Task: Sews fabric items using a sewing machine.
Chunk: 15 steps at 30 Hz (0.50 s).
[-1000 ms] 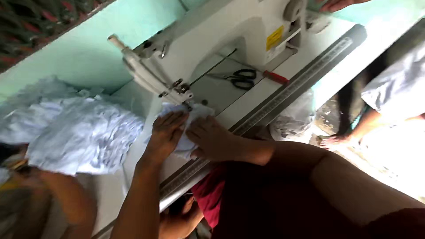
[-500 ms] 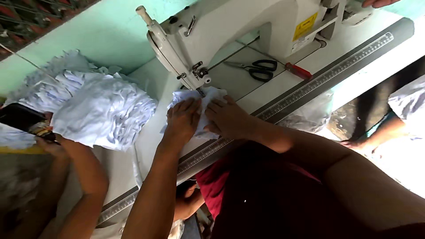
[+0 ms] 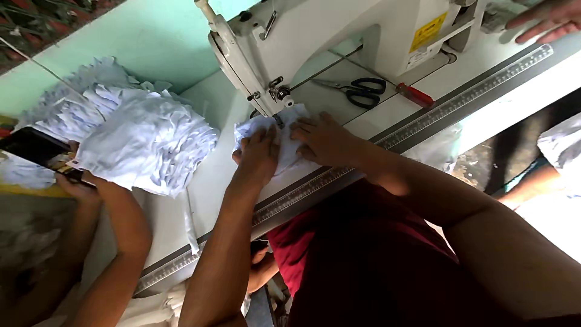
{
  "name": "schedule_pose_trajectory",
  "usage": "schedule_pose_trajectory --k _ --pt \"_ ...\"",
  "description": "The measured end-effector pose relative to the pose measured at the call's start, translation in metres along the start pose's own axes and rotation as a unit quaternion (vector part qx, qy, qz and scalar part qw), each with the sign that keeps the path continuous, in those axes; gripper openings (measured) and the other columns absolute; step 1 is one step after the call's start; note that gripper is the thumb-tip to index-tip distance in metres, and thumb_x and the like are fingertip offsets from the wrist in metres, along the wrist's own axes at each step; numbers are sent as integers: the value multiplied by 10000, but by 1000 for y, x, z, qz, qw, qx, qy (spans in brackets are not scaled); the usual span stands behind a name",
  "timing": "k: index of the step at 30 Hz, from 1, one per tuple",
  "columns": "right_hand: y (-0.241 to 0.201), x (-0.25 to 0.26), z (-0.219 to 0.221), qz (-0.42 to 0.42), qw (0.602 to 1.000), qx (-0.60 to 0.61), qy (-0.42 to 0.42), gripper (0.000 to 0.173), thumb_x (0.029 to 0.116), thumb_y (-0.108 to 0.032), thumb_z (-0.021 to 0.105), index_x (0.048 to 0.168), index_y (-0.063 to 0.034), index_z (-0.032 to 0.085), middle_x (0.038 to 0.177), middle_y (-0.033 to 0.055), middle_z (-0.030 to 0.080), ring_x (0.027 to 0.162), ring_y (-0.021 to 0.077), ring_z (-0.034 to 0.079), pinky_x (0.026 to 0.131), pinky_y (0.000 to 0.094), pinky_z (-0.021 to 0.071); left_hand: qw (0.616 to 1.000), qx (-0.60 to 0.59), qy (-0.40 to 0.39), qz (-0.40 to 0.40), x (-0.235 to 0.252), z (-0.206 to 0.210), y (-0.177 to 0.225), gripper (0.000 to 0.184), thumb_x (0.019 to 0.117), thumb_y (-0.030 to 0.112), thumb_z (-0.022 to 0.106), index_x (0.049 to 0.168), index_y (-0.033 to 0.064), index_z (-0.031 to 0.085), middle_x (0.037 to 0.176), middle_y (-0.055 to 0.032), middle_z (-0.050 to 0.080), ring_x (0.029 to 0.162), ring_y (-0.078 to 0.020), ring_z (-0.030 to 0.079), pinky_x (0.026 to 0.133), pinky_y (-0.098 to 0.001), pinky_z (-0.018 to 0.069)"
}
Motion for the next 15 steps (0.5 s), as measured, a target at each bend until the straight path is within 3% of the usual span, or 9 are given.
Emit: schedule_pose_trajectory --k 3,5,8,12,15 --pt "2 -2 1 1 1000 -7 -6 467 1066 -384 480 1432 -107 569 1580 117 471 1487 361 394 1173 684 249 994 -50 42 86 -11 -11 -21 434 1103 251 430 1489 74 518 1541 -151 504 1425 -366 472 1149 -617 368" --pt "-5 -4 3 -29 999 -19 29 432 1043 -269 540 1434 -90 578 1537 141 515 1469 383 411 1174 677 262 983 -59 71 161 -15 -5 -33 375 1074 199 471 1401 77 608 1489 -140 559 1416 -320 497 1185 -542 371" --pt "-17 -7 9 -96 992 -32 78 400 932 -63 619 1330 -84 660 1392 125 637 1370 349 530 1128 630 359 980 -30 79 178 -19 9 -39 397 1077 227 422 1401 177 646 1524 -106 540 1460 -355 432 1190 -599 310" --pt "-13 -5 7 -73 995 -35 59 357 1048 -249 523 1341 -87 647 1396 109 637 1354 339 547 1135 654 330 987 -1 81 142 -18 11 -34 418 1083 257 392 1426 222 627 1543 -69 524 1461 -369 420 1140 -659 314" --pt "-7 -3 6 -61 996 -39 45 404 1075 -327 465 1365 -98 629 1434 96 613 1385 333 520 1157 673 279 990 12 83 116 -16 11 -27 417 1091 291 388 1438 250 614 1546 -61 521 1458 -366 420 1101 -693 308"
Point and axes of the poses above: each hand's wrist, its own x-axis towards the middle knuckle, its own z-axis out of the palm, y = z × x, the point moved 4 cm from there along x, towards the middle knuckle
